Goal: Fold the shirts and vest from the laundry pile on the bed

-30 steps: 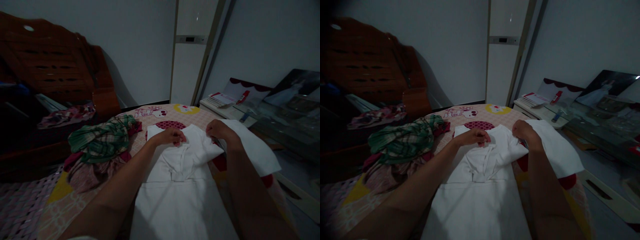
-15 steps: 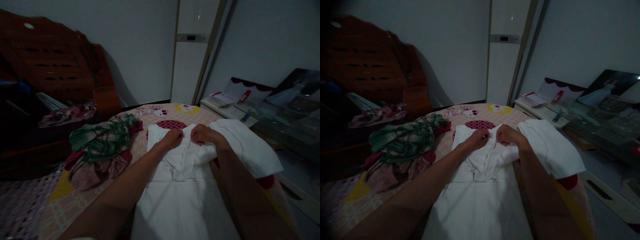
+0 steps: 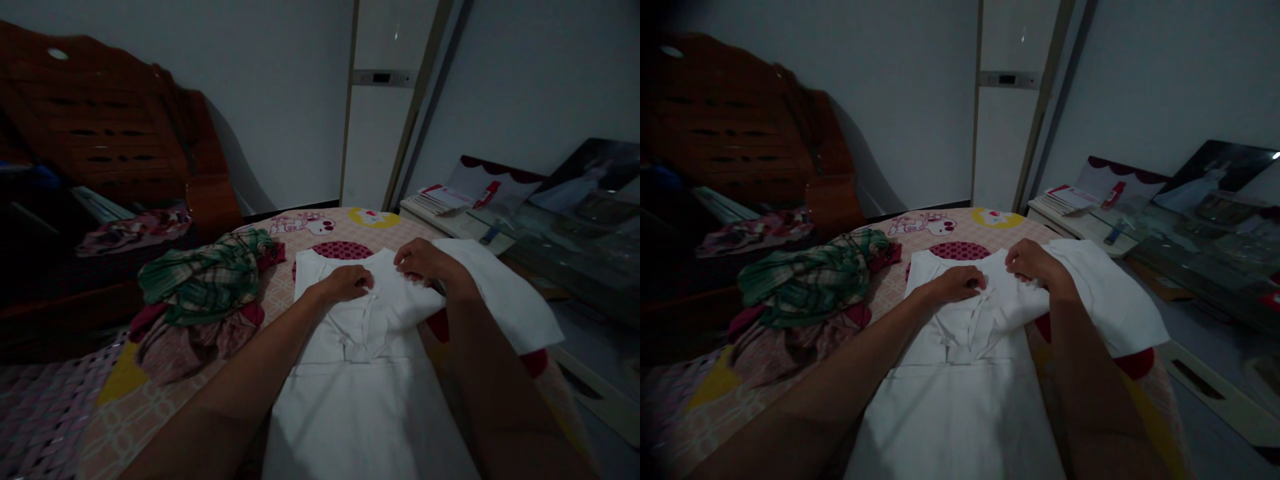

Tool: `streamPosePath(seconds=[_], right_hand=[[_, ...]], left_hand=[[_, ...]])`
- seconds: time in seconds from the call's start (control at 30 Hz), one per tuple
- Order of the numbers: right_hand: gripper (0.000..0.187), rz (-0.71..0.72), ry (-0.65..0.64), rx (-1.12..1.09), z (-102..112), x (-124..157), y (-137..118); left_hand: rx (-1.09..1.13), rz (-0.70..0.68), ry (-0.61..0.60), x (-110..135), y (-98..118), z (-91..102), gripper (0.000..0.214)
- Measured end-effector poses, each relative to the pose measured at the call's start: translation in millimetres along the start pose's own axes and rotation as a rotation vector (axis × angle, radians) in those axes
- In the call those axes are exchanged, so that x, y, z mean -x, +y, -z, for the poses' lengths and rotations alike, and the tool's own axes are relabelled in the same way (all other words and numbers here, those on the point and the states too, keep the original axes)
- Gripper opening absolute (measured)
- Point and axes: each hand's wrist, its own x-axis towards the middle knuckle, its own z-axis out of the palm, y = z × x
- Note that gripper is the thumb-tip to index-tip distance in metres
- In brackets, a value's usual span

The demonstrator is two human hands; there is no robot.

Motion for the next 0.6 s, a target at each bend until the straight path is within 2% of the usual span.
streamPosePath(seconds=[0.07,0.13,0.23,0.3,0.37,0.47,0.53,0.6], right_hand=[[0.01,-0.075,0.1,0.166,11.5,3.3,10.3],[0.007,-0.123,0.124,0.289,18.0,5.4,20.9],[0.006,-0.131,0.018,0.277,21.8,7.5,31.8],[0.013,-0.145,-0.054,0.261,21.9,7.7,33.5],[0.02,-0.18,-0.066,0.296,20.8,6.4,31.8],[0.026,-0.198,-0.008,0.323,17.2,2.1,29.2],[0.026,-0.189,0.003,0.287,14.6,-0.7,30.6],[0.022,-0.174,-0.023,0.212,12.7,-1.9,34.0]], left_hand=[[0.016,0.003,-0.015,0.3,2.1,2.9,0.023],[0.084,0.016,-0.034,0.4,4.8,9.7,0.026],[0.219,0.031,-0.078,-0.2,12.0,21.3,0.023],[0.312,0.002,-0.121,-1.1,20.8,24.0,0.021],[0.433,-0.034,-0.175,-2.3,32.4,19.5,0.026],[0.579,-0.015,-0.271,-4.0,49.2,3.4,0.054],[0.561,0.011,-0.278,-5.1,55.5,-6.8,0.069],[0.489,0.009,-0.241,-6.1,56.4,-11.9,0.07]])
